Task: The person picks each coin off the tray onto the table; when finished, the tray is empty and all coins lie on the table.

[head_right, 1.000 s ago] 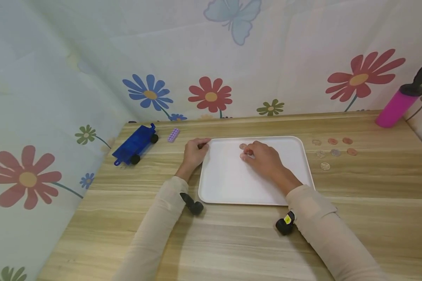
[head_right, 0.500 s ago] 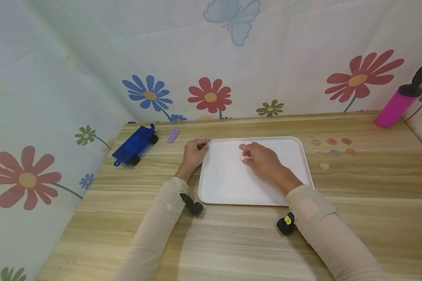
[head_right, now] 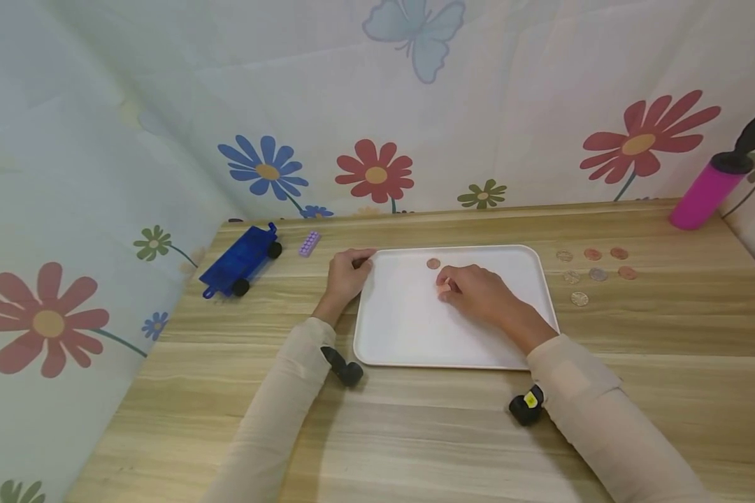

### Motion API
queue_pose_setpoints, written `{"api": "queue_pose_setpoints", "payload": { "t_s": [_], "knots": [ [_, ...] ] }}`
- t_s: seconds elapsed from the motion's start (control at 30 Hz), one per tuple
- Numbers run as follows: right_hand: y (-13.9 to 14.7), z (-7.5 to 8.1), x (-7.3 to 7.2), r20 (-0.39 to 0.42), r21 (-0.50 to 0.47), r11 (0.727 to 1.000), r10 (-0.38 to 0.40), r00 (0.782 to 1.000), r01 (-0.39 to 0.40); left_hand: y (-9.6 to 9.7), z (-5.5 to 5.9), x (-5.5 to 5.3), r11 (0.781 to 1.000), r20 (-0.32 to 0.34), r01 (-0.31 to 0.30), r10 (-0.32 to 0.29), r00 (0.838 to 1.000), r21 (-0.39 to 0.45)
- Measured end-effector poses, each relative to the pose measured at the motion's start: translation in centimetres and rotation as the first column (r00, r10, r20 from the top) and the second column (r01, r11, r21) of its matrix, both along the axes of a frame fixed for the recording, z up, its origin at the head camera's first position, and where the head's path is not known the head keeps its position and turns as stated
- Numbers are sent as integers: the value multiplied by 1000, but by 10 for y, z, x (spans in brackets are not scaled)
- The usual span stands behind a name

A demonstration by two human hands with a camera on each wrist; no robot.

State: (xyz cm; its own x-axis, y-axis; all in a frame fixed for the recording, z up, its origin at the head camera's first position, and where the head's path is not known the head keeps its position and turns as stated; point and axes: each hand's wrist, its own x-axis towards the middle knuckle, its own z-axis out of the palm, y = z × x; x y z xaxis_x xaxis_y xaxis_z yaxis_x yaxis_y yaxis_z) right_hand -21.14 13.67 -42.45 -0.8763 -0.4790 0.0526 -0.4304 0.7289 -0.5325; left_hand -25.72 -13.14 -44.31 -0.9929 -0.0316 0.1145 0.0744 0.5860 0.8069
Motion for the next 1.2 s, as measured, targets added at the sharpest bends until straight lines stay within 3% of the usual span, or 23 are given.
{"api": "queue_pose_setpoints", "payload": {
  "t_s": [0.43,0.93,1.2],
  "knots": [
    [44,1,7,53,-130,987,-93,994,99,-1,-2,-1,1000,-2,-6,6,1000,-7],
    [123,-3,28,-87,-216,955,-224,971,201,-1,-1,-2,1000,2,-5,5,1000,-11],
    [171,-8,37,-153,-180,951,-281,947,253,-1,-1,-1,1000,9,-9,9,1000,-11]
  ]
}}
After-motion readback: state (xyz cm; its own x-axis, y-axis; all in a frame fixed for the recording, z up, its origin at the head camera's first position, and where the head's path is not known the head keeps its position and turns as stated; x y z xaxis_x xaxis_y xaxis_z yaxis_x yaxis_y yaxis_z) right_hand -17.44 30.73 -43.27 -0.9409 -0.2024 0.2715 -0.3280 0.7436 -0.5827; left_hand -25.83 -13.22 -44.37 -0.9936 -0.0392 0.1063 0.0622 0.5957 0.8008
